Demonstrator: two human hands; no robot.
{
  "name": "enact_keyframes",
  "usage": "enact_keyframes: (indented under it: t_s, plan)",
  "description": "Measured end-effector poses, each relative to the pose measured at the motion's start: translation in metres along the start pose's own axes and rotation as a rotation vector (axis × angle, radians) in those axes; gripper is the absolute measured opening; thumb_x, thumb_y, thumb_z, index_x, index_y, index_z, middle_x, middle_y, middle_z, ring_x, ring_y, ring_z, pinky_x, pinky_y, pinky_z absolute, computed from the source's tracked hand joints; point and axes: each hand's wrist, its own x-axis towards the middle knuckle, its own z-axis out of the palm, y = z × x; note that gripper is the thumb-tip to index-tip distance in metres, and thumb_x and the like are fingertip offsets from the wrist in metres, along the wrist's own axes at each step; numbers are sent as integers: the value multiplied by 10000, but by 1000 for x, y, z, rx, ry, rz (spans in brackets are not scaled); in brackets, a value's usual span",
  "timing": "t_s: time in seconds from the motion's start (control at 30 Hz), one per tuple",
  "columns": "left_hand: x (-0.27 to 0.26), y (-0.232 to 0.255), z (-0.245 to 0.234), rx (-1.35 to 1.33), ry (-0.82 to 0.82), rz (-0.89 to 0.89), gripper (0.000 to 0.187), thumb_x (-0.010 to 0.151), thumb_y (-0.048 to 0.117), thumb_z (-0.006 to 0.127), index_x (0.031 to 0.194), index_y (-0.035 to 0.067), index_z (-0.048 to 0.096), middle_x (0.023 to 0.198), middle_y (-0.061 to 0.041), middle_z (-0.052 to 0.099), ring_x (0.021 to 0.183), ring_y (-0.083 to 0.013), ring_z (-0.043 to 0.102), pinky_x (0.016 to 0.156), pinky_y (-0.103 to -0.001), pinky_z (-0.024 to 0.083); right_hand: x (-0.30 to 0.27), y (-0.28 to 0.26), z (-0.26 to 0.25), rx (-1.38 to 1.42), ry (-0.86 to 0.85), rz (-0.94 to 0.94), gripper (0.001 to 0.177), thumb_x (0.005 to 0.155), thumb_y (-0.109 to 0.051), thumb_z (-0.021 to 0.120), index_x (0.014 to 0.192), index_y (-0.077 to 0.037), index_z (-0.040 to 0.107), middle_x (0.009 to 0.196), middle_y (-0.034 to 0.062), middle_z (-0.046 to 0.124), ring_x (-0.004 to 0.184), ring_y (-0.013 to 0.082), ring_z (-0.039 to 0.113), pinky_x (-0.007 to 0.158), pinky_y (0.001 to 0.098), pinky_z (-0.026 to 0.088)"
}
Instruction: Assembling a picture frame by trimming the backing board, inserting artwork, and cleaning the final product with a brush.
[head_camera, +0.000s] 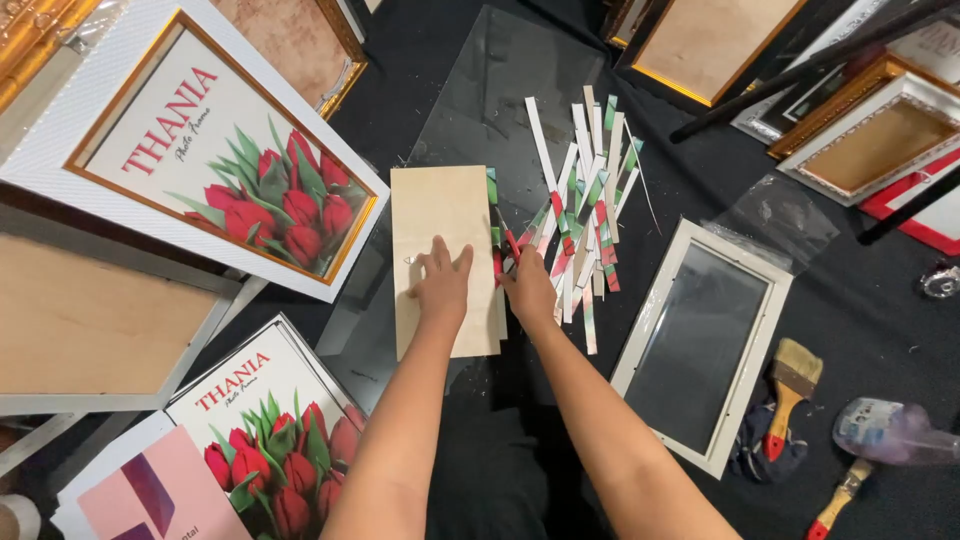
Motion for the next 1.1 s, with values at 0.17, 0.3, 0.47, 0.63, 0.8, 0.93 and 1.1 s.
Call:
enact_keyframes:
  t_s: [0.17,0.3,0.47,0.63,0.8,0.93,1.1]
  plan:
    - [4,0,0,-4,-7,5,964,796,-129,733,1604,205,327,1649,-323,156,1458,-571,264,835,-770,508,17,13,7,16,-35,124,606,946,-311,731,1404,-98,397,1330,122,573,1230,375,627,991,607,508]
    - [8,2,-5,-6,9,3,944,800,-128,731,1598,195,343,1643,-329,171,1450,-576,274,828,-771,512,18,3,4,22,2,133,558,956,-282,721,1387,-89,426,1319,126,588,1204,397,642,974,629,504]
    - [20,2,-7,-3,19,5,940,809,-132,724,1599,202,340,1645,-326,161,1450,-573,265,824,-779,506,31,1,2,14,22,139,574,943,-300,742,1379,-90,433,1284,113,594,1204,382,646,972,622,513]
    - [37,1,-5,3,28,-2,947,811,-125,723,1602,217,328,1648,-318,153,1452,-568,256,818,-784,506,42,-4,2,21,27,134,568,958,-305,724,1386,-82,422,1271,107,593,1213,362,644,978,609,515]
    - [44,0,-8,2,66,-2,929,808,-127,733,1585,217,358,1636,-322,180,1435,-570,286,806,-768,523,53,-1,7,10,47,143,561,960,-325,719,1371,-77,429,1253,112,587,1201,376,647,976,604,520]
    - [34,3,-18,-17,81,-12,904,833,-121,704,1588,227,350,1647,-285,184,1447,-523,286,825,-776,516,45,-5,-4,-21,24,79,478,990,-305,679,1328,-53,454,1207,134,592,1162,384,668,950,574,547]
    - [33,-7,-1,-75,75,36,841,868,-93,681,1567,265,380,1638,-223,255,1443,-491,308,845,-809,483,2,0,-1,74,-77,19,338,1088,-230,340,1284,21,454,1118,253,640,1091,489,677,902,610,548]
